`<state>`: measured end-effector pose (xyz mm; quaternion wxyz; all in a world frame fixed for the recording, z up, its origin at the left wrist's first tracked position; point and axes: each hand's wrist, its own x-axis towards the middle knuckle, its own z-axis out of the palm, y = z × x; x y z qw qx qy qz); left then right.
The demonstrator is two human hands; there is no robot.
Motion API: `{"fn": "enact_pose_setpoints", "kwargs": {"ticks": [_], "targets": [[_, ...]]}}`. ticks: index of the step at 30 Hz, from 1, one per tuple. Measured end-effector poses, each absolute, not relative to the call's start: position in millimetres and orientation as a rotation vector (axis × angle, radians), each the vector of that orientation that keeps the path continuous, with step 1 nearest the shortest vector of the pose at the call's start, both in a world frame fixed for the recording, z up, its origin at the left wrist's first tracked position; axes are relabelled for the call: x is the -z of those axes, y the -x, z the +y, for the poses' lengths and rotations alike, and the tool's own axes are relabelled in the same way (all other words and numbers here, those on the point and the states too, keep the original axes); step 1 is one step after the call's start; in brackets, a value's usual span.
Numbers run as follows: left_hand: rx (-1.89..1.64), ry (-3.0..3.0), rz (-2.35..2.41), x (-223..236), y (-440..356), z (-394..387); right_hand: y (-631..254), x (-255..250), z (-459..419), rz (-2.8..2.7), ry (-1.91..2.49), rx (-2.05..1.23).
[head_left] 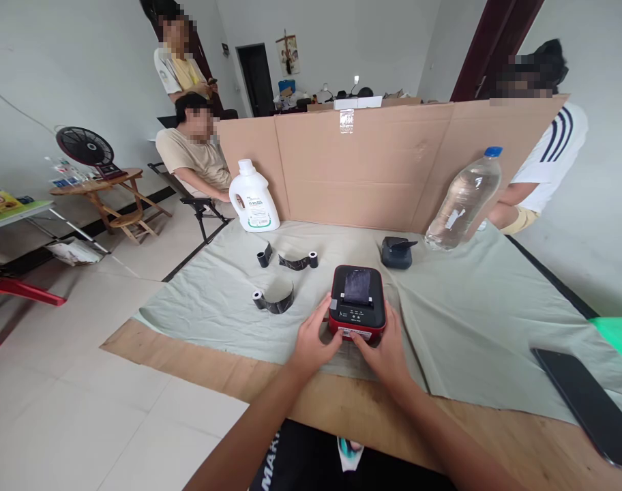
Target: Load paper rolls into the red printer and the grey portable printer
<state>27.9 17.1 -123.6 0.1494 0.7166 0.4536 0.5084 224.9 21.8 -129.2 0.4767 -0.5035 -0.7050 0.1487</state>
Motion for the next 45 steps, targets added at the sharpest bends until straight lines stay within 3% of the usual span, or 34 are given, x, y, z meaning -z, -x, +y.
{"fn": "enact_pose_setpoints", "kwargs": {"ticks": [5,11,24,34,45], "targets": [[-1.534,-2.299,1.28,119.4,-25.8,19.4,-228.4,127.0,24.7,-1.775,1.232,-0.059],[-1.503,-2.219,1.239,120.5,-25.4,19.9,-232.1,121.5,29.7,-1.841,1.168,0.052],[-1.566,-1.897,1.176,113.3,-29.2,33.2,-233.2,114.7,29.6,-1.847,1.187,0.012],[-1.533,-2.412,1.129,112.9,-22.1,69.4,-234.9,116.9,29.8,-1.845,1.192,0.002],[-1.724,-2.132,1.045,120.6,-30.7,68.9,-236.0,115.9,32.3,-1.862,1.162,-0.015]]}}
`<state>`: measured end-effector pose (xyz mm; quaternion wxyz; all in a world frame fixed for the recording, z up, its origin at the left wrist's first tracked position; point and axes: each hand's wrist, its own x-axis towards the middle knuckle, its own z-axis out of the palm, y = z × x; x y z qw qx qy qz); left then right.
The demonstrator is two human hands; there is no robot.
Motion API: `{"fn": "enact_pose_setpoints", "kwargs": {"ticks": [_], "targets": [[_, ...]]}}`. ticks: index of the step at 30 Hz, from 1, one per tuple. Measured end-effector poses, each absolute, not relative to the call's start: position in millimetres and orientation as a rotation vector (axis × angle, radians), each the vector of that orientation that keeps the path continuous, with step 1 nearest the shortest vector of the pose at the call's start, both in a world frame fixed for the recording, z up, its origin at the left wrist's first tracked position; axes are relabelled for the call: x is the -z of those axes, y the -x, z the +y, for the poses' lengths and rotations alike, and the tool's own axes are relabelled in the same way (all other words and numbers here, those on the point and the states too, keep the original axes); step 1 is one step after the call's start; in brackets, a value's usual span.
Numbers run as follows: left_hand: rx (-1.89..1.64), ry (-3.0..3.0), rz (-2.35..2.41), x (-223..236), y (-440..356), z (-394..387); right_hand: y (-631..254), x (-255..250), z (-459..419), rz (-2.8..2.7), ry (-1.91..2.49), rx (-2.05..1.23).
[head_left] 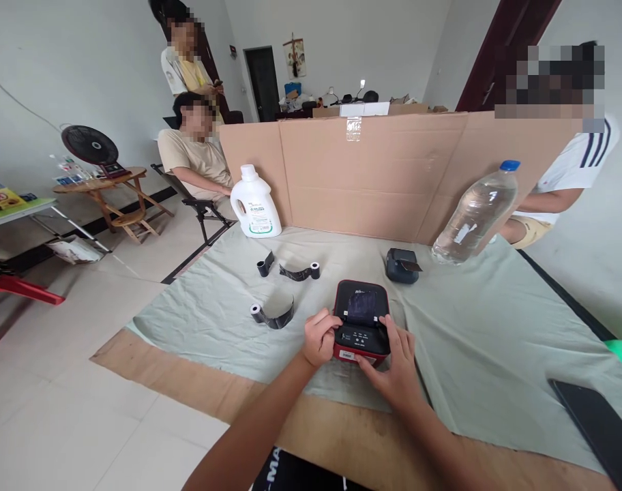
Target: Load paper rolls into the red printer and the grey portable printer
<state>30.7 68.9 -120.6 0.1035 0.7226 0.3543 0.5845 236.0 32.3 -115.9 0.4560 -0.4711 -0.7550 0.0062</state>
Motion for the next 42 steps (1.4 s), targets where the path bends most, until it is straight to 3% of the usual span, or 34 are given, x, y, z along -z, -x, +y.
{"fn": "enact_pose_setpoints", "kwargs": {"ticks": [10,22,31,38,42], "targets": [[-1.735,-2.069,0.991,112.2,-30.0,62.0,-248.2,107.6,34.9,-1.927,1.094,-0.15],[-1.485,-2.197,1.056,99.5,-25.9,60.1,-254.5,42.9,110.1,-1.899,1.172,-0.331],[-1.435,-2.158,1.043,95.4,-24.4,58.8,-241.1,42.8,90.3,-1.76,1.29,-0.354],[-1.536,-2.208,0.917,97.4,-24.7,56.7,-238.3,33.1,96.9,-1.764,1.296,-0.639],[-1.551,-2.256,0.879,98.3,-24.1,54.4,-238.9,18.2,108.7,-2.205,1.31,-0.884]]}}
